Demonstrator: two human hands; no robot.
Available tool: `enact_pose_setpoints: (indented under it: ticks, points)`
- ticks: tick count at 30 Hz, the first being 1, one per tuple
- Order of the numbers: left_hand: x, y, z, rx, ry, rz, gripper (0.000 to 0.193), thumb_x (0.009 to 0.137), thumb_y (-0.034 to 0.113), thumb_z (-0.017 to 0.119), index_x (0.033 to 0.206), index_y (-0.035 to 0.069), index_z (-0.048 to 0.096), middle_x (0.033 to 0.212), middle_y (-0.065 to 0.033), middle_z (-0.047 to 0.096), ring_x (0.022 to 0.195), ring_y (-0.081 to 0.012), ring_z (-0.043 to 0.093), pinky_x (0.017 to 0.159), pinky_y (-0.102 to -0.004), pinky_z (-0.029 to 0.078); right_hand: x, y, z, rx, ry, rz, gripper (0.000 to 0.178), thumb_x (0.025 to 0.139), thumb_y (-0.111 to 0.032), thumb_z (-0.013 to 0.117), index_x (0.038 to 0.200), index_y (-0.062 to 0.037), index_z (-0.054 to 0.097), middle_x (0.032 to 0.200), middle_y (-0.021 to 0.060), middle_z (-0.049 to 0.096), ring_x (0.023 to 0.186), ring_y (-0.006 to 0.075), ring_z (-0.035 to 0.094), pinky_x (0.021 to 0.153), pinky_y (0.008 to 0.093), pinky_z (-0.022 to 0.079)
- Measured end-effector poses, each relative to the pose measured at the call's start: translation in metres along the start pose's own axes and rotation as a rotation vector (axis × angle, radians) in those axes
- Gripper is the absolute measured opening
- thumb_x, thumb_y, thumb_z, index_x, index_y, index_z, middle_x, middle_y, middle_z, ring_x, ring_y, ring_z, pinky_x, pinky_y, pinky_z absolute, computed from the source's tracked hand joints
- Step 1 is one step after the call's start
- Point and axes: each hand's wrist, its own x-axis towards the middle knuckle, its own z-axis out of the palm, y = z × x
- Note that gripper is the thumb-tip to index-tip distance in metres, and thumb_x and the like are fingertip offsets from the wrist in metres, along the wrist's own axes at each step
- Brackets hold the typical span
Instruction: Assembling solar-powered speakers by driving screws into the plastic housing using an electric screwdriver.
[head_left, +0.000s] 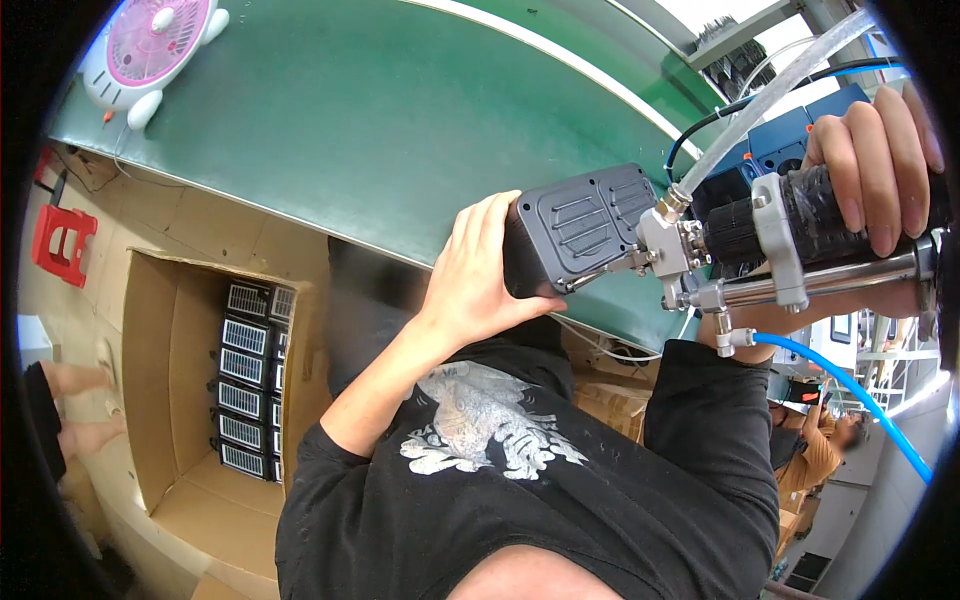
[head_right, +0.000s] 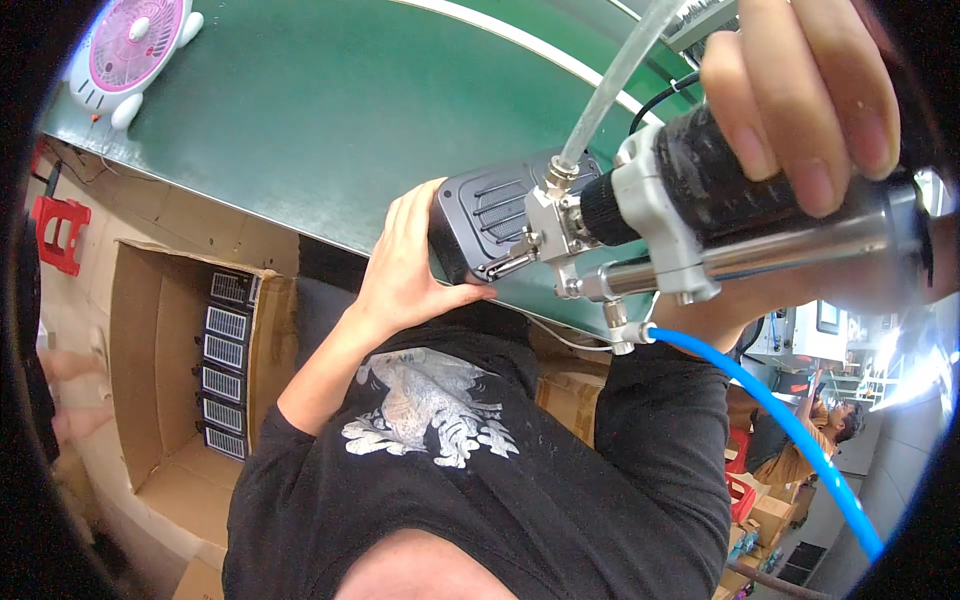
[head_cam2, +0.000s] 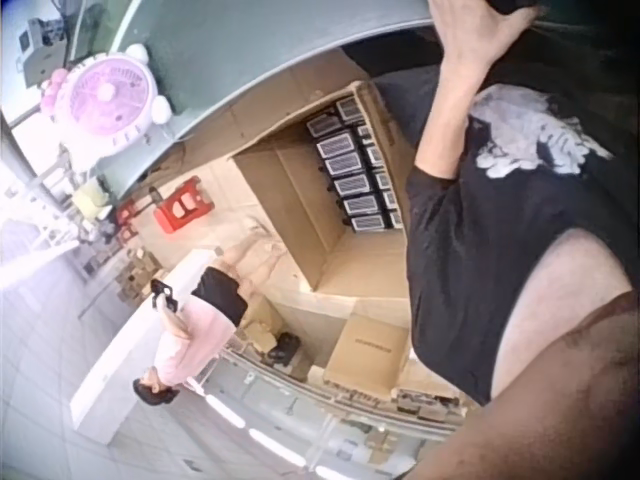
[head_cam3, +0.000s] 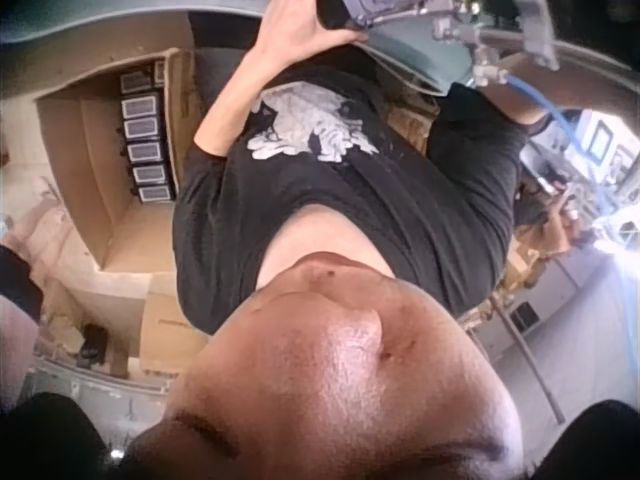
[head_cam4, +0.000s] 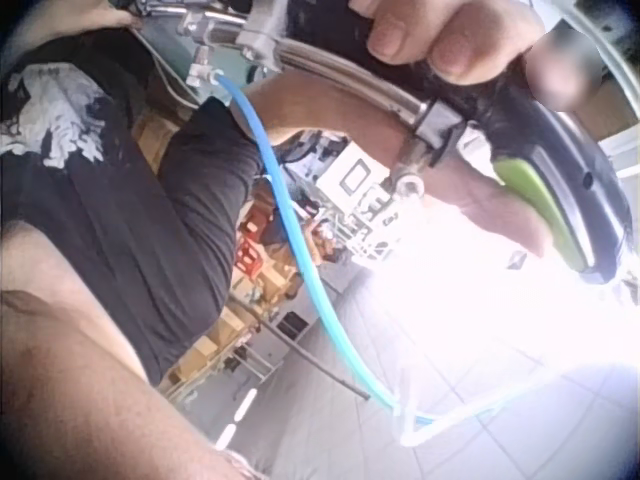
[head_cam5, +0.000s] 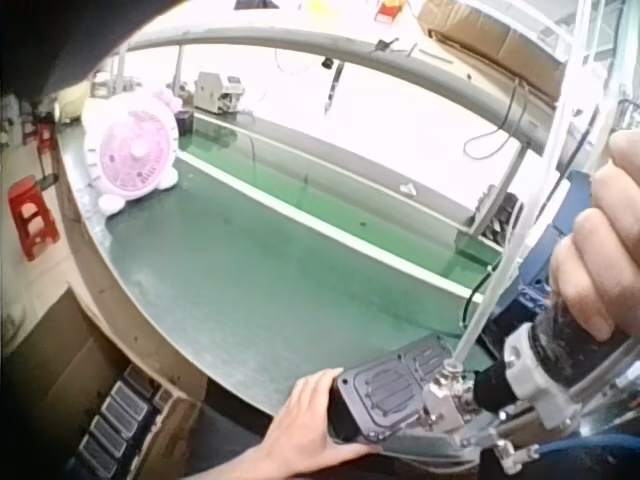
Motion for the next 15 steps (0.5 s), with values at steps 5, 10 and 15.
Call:
enact_pose_setpoints:
  ticks: [5,10,15]
  points:
    - [0.001,0.002,-0.001,-0.014,0.011,-0.002,0.115,0.056,0.039,0.097,0.145,-0.003,0.036,0.142,-0.0234,0.047,0.134,-0.0418,0.045,0.111,-0.0471,0.039,0.000,0.014,0.014,-0.020,-0.047,0.074,0.044,0.087,-0.030,0.077,0.110,-0.0073,0.047,0.087,0.0017,0.060,0.075,0.0154,0.065,0.074,0.0306,0.052]
    - [-0.001,-0.001,0.002,-0.017,0.046,0.003,0.113,0.056,0.039,0.096,0.144,-0.002,0.038,0.141,-0.0222,0.048,0.133,-0.0405,0.045,0.111,-0.0471,0.040,-0.010,0.028,0.015,-0.003,-0.085,0.152,0.044,0.087,-0.028,0.078,0.112,-0.0079,0.047,0.088,0.0016,0.061,0.075,0.0161,0.066,0.074,0.0316,0.053]
    - [0.000,0.001,0.001,-0.040,0.057,-0.008,0.107,0.059,0.035,0.095,0.143,-0.002,0.039,0.138,-0.0214,0.050,0.131,-0.0398,0.047,0.110,-0.0467,0.041,-0.008,0.036,0.034,0.049,0.010,0.023,0.054,0.087,-0.048,0.074,0.109,-0.0084,0.046,0.084,0.0001,0.056,0.069,0.0136,0.061,0.068,0.0305,0.048]
